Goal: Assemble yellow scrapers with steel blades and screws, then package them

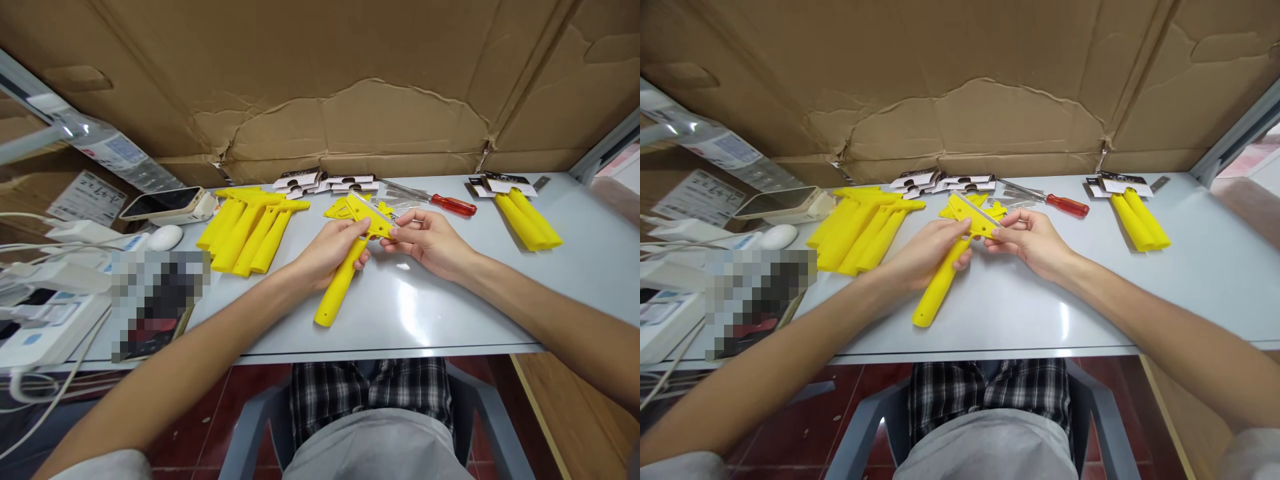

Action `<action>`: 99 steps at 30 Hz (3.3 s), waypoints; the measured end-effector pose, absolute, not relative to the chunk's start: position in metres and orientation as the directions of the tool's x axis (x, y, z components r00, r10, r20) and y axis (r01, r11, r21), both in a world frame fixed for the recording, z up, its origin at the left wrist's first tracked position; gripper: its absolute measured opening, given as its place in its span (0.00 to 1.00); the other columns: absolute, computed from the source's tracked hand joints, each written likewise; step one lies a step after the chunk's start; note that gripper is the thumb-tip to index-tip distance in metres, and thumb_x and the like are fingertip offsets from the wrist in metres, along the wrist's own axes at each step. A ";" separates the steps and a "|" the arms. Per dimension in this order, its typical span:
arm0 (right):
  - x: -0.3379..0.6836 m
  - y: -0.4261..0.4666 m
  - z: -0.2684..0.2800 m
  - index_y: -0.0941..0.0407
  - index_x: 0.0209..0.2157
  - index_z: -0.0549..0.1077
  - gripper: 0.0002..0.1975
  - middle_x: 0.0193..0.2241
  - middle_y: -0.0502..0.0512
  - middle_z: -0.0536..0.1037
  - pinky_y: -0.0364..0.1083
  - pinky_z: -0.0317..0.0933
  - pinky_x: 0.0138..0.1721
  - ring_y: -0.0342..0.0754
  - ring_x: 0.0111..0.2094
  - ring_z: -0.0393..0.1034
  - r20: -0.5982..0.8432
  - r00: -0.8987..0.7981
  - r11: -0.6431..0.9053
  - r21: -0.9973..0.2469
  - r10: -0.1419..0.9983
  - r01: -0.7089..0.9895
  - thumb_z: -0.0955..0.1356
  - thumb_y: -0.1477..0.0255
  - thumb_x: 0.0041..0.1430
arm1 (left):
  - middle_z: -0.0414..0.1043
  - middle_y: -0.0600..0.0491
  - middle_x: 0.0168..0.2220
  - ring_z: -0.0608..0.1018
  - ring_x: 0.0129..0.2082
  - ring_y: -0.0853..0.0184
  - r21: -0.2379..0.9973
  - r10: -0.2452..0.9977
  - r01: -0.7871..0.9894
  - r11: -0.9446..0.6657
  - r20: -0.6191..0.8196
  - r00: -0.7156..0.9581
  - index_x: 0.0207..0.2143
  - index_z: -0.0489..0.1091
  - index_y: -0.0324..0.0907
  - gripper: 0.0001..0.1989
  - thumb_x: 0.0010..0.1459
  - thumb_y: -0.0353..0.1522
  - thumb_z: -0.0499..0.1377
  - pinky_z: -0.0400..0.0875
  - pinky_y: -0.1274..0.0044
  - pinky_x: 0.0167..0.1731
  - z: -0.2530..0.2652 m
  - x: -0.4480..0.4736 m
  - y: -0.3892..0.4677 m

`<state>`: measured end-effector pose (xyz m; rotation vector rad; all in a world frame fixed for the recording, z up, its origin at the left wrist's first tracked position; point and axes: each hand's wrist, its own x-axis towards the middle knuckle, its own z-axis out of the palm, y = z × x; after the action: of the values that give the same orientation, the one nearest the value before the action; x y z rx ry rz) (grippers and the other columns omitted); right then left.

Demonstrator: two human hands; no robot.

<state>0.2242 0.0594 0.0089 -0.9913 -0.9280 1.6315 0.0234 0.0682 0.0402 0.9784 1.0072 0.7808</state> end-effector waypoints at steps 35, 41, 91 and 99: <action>0.277 0.098 0.024 0.63 0.44 0.75 0.13 0.35 0.60 0.78 0.40 0.63 0.32 0.36 0.29 0.67 0.145 0.129 0.082 -0.911 0.981 0.404 0.70 0.66 0.65 | 0.69 0.57 0.20 0.70 0.17 0.75 0.955 0.961 0.294 0.037 -0.115 0.251 0.30 0.69 0.40 0.13 0.71 0.32 0.62 0.64 0.81 0.18 0.051 0.008 0.075; 0.283 0.097 0.014 0.61 0.45 0.84 0.14 0.36 0.57 0.80 0.42 0.61 0.44 0.37 0.34 0.70 0.178 -0.127 0.205 -0.540 0.976 0.816 0.70 0.68 0.63 | 0.70 0.56 0.19 0.69 0.16 0.75 0.936 0.962 0.350 0.033 -0.125 0.242 0.31 0.70 0.40 0.12 0.71 0.32 0.60 0.64 0.81 0.18 0.050 0.006 0.076; 0.280 0.095 0.015 0.58 0.44 0.86 0.12 0.39 0.53 0.81 0.39 0.59 0.43 0.36 0.35 0.68 0.045 -0.341 0.327 -0.431 0.939 0.841 0.70 0.71 0.65 | 0.69 0.55 0.17 0.71 0.16 0.73 0.893 0.950 0.449 -0.032 -0.113 0.292 0.27 0.70 0.41 0.15 0.69 0.34 0.60 0.65 0.80 0.19 0.052 0.007 0.072; 0.274 0.092 0.012 0.59 0.43 0.83 0.11 0.42 0.52 0.81 0.40 0.52 0.40 0.36 0.36 0.65 0.058 -0.329 0.330 -0.324 0.942 0.887 0.68 0.72 0.66 | 0.69 0.55 0.17 0.69 0.15 0.74 0.890 0.948 0.456 -0.017 -0.130 0.290 0.28 0.70 0.40 0.15 0.70 0.32 0.59 0.64 0.81 0.19 0.053 0.007 0.072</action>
<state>0.2744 0.0921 0.0115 -1.6577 -2.3590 0.3434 0.0074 0.0717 0.0530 1.6271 1.3102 0.6638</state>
